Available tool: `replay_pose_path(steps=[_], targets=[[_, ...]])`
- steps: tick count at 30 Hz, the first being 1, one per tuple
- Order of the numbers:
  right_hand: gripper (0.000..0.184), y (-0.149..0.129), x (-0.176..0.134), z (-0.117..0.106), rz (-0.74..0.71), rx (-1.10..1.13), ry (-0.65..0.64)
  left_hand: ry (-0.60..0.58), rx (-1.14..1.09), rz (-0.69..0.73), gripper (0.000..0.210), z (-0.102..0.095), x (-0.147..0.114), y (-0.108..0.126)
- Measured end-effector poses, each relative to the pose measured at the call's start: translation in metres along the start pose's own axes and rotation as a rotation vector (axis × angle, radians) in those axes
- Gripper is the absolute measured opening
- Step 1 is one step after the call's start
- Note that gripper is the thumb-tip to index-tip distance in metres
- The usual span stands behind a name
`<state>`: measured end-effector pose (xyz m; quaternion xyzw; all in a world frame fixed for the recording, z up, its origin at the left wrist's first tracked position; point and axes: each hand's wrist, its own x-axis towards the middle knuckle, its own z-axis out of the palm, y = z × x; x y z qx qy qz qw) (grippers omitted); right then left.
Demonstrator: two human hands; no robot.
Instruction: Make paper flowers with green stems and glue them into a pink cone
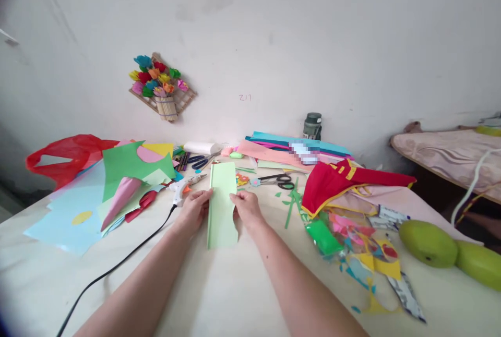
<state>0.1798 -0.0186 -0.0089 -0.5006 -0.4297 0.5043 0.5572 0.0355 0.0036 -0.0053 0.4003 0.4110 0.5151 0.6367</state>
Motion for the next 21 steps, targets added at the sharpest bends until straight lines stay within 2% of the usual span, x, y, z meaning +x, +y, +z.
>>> replay_pose_path(steps=[4,9,12,16,21], targets=[[0.029,0.008,0.004,0.001,-0.087,-0.057,0.028,0.014,0.118,-0.008,0.035,0.002,-0.003,-0.002],[0.027,0.009,0.006,0.002,-0.082,-0.038,0.094,0.154,0.326,0.031,0.041,0.003,-0.002,-0.005],[0.026,0.005,0.005,0.0,-0.077,0.016,0.147,0.191,0.522,0.107,0.042,0.004,0.0,-0.007],[0.026,0.002,0.004,-0.002,-0.143,-0.013,0.215,0.266,0.834,0.247,0.042,0.008,0.001,-0.009],[0.028,0.004,0.005,-0.002,-0.192,-0.044,0.208,0.334,1.079,0.326,0.039,0.015,-0.001,-0.008]])
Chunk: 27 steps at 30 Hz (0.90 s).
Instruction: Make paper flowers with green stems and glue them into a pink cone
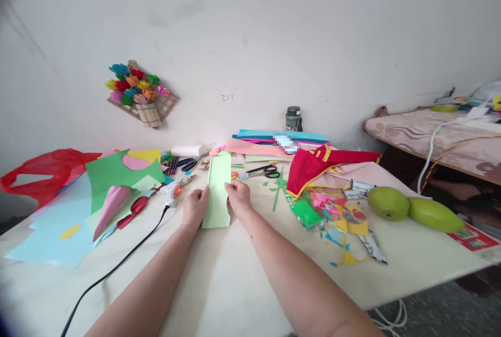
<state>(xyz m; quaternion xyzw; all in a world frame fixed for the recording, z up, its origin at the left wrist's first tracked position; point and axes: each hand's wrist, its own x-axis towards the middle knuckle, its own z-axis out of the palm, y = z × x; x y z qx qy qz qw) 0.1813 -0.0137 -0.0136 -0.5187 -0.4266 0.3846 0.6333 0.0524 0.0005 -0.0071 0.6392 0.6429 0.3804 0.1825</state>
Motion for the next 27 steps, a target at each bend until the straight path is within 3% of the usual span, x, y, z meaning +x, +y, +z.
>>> replay_pose_path(steps=[4,9,27], targets=[[0.026,-0.003,-0.001,0.0,0.018,0.021,-0.04,0.012,0.07,-0.017,0.035,-0.001,0.001,0.002],[0.027,-0.009,-0.003,-0.002,0.113,0.101,-0.034,-0.016,-0.012,0.03,0.034,-0.003,0.005,-0.004],[0.019,-0.007,0.005,-0.01,0.057,0.069,0.113,-0.112,0.096,-0.014,0.04,-0.006,-0.007,0.008]])
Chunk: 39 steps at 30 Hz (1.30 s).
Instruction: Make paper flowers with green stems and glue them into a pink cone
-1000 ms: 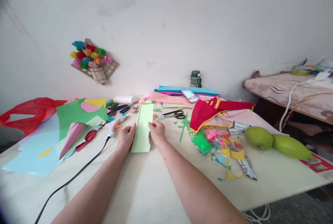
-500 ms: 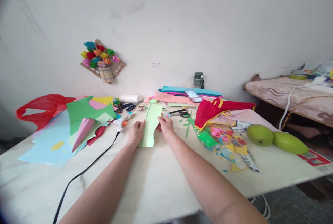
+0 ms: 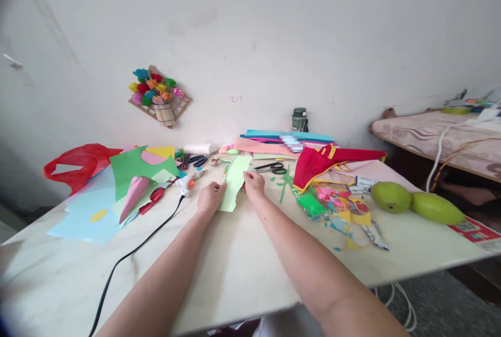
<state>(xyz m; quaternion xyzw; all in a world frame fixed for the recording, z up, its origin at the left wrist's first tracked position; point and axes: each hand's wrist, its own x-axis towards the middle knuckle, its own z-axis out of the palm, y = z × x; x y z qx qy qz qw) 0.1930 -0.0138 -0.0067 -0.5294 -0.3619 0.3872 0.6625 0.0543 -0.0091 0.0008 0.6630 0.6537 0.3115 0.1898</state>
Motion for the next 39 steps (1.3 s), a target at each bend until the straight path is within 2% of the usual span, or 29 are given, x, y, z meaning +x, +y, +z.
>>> replay_pose_path(steps=[6,12,19,28,32,39], targets=[[0.02,0.006,0.004,0.0,-0.019,0.01,0.026,0.019,0.017,0.007,0.046,-0.002,-0.003,0.0],[0.019,0.003,0.002,0.0,-0.018,0.02,0.016,0.008,-0.019,0.05,0.038,-0.004,0.0,-0.006],[0.017,0.002,0.003,0.0,0.007,0.041,0.009,0.0,-0.081,0.067,0.038,-0.002,0.005,-0.008],[0.019,-0.007,-0.003,-0.002,0.024,0.058,-0.11,0.033,-0.19,0.103,0.033,0.0,0.008,-0.013],[0.02,-0.005,-0.003,-0.002,0.038,0.039,-0.125,0.022,-0.24,0.11,0.033,0.001,0.009,-0.015],[0.02,-0.002,0.003,-0.005,0.001,0.073,-0.105,-0.128,-0.43,0.149,0.028,0.0,0.006,-0.016]])
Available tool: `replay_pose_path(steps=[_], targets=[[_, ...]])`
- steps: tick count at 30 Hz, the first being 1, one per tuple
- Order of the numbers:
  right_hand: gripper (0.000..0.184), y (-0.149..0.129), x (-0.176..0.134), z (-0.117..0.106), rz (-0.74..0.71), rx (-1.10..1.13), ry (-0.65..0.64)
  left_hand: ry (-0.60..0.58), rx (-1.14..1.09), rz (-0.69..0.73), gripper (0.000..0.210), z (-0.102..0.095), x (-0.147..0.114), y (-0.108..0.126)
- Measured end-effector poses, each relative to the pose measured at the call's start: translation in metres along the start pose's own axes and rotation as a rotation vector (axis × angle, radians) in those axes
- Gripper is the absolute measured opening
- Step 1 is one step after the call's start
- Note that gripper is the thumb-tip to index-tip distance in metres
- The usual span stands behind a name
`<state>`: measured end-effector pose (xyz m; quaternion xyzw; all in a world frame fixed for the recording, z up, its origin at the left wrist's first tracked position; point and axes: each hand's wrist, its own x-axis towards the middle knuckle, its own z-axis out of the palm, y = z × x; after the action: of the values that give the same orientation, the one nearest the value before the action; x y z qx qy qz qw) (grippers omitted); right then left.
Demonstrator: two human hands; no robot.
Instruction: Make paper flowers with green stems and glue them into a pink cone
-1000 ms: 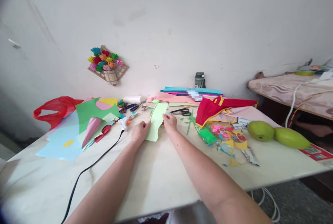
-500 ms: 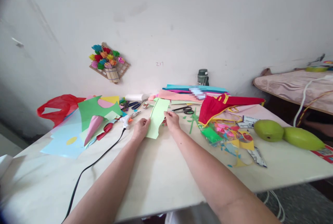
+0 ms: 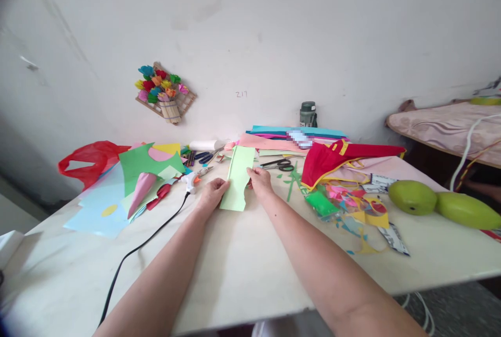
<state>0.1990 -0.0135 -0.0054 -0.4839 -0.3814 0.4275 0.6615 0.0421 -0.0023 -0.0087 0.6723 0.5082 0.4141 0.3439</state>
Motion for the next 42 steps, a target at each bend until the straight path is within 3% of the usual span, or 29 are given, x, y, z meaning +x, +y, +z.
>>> replay_pose_path(steps=[3,6,9,13,15,21,27,32,36,38,40,42], targets=[[0.024,0.0,-0.001,0.002,0.035,0.029,-0.051,0.036,-0.068,0.04,0.03,0.003,-0.002,0.002],[0.021,0.003,-0.003,0.006,0.06,0.013,-0.139,0.112,0.002,0.056,0.031,0.004,-0.004,0.009],[0.018,0.005,-0.005,0.007,0.047,-0.023,-0.144,0.25,0.237,0.009,0.036,-0.003,-0.004,0.02],[0.017,0.003,-0.006,0.005,0.045,-0.015,-0.094,0.545,0.6,-0.108,0.027,-0.028,0.004,0.026],[0.017,0.001,-0.006,0.003,0.044,0.0,-0.078,0.592,0.737,-0.159,0.027,-0.041,0.009,0.019],[0.017,0.002,-0.003,0.002,0.046,0.011,-0.047,0.468,0.777,-0.348,0.036,-0.058,0.017,-0.011],[0.018,0.007,0.001,0.001,0.028,0.007,-0.053,0.48,0.889,-0.307,0.031,-0.055,0.015,-0.02],[0.018,0.007,0.001,0.001,0.051,0.018,-0.061,0.464,0.984,-0.248,0.03,-0.067,0.004,-0.022],[0.017,0.006,-0.001,0.002,0.048,0.031,-0.061,0.457,1.038,-0.29,0.031,-0.076,-0.007,-0.02],[0.017,0.005,-0.001,0.002,0.044,0.033,-0.077,0.48,1.08,-0.255,0.028,-0.075,-0.01,-0.013],[0.017,0.005,-0.001,0.001,0.047,0.035,-0.098,0.525,1.068,-0.128,0.024,-0.068,-0.01,-0.001],[0.018,0.006,-0.001,0.001,0.045,0.035,-0.116,0.497,0.9,-0.013,0.022,-0.055,-0.007,0.012]])
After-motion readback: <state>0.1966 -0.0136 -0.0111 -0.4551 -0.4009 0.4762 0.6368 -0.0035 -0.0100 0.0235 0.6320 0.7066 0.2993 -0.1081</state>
